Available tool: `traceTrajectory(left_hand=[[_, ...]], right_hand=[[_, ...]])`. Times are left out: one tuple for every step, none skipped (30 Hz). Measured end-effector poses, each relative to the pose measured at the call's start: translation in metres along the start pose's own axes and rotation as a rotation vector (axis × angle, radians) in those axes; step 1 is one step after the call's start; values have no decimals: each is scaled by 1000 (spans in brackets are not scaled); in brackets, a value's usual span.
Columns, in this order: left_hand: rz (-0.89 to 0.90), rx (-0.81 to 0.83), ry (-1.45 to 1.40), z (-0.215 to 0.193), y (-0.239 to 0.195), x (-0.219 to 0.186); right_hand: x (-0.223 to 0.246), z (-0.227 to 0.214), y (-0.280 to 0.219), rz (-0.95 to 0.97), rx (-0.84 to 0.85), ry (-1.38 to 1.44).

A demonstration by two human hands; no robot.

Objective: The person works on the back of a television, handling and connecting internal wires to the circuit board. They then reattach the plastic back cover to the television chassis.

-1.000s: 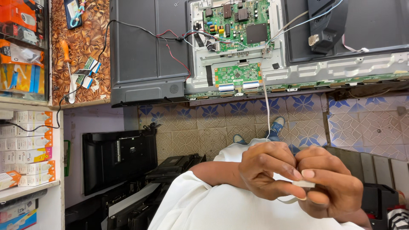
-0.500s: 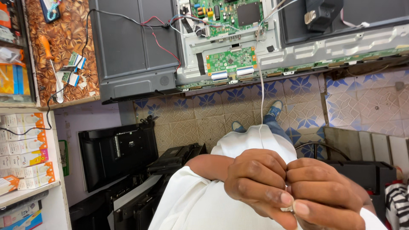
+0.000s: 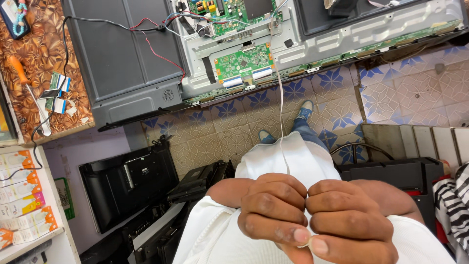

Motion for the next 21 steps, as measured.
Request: traceTrajectory(left_hand=[[-5, -8, 11, 1, 1, 0], [-9, -16, 22, 2, 1, -1], [-8, -17, 32, 5, 1, -1], [-31, -33, 49, 7, 1, -1], [-53, -49, 66, 9, 1, -1], [-51, -50, 76, 13, -1, -1], [-38, -96, 100, 16, -2, -2], [-24, -141, 123, 19, -4, -3], [-23, -142, 126, 18, -6, -3], [0, -110, 82, 18, -8, -3], [22, -79, 36, 19, -10, -4], [21, -79, 37, 11, -10, -5], [32, 40, 22, 8, -10, -7], [42, 159, 6, 6, -10, -9], [43, 158, 7, 5, -11, -10], [36, 122, -12, 3, -11, -11], [30, 86, -30, 1, -11, -12], [32, 85, -28, 2, -9, -14], [11, 9, 0, -1, -7, -16], [-10, -67, 29, -4, -5, -17], [-9, -69, 32, -3, -2, -19]], right_hand=[[0, 0, -2, 9, 13, 28], [0, 0, -4, 17, 26, 57], [-2, -9, -7, 13, 29, 65], [-3, -14, -9, -18, 108, 84], [-4, -18, -12, -50, 188, 102], [-5, -12, -13, -55, 192, 111], [-6, -11, -14, -44, 89, 139], [-7, -10, -16, -31, -14, 167], [-11, -17, -22, -32, -12, 170], [-14, -18, -27, -60, 95, 239], [-17, -20, -32, -84, 202, 310], [-14, -19, -34, -84, 202, 311], [-13, -17, -36, -52, 206, 294], [-12, -15, -38, -20, 210, 276], [-14, -18, -35, -20, 211, 276], [-12, -15, -32, -74, 342, 299], [-11, -13, -29, -126, 474, 323], [-5, -1, -24, -127, 476, 324], [-4, 4, -18, -72, 302, 297], [-2, 9, -13, -13, 130, 270], [1, 14, -10, -14, 132, 273]])
Point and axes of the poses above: each hand's wrist, its own y-axis towards the middle knuckle, its own z-axis out of the palm, x = y × z, the point moved 5 cm from there along y, towards the middle knuckle, and after that the axes turned 12 degrees about x, right-handed, at the moved point
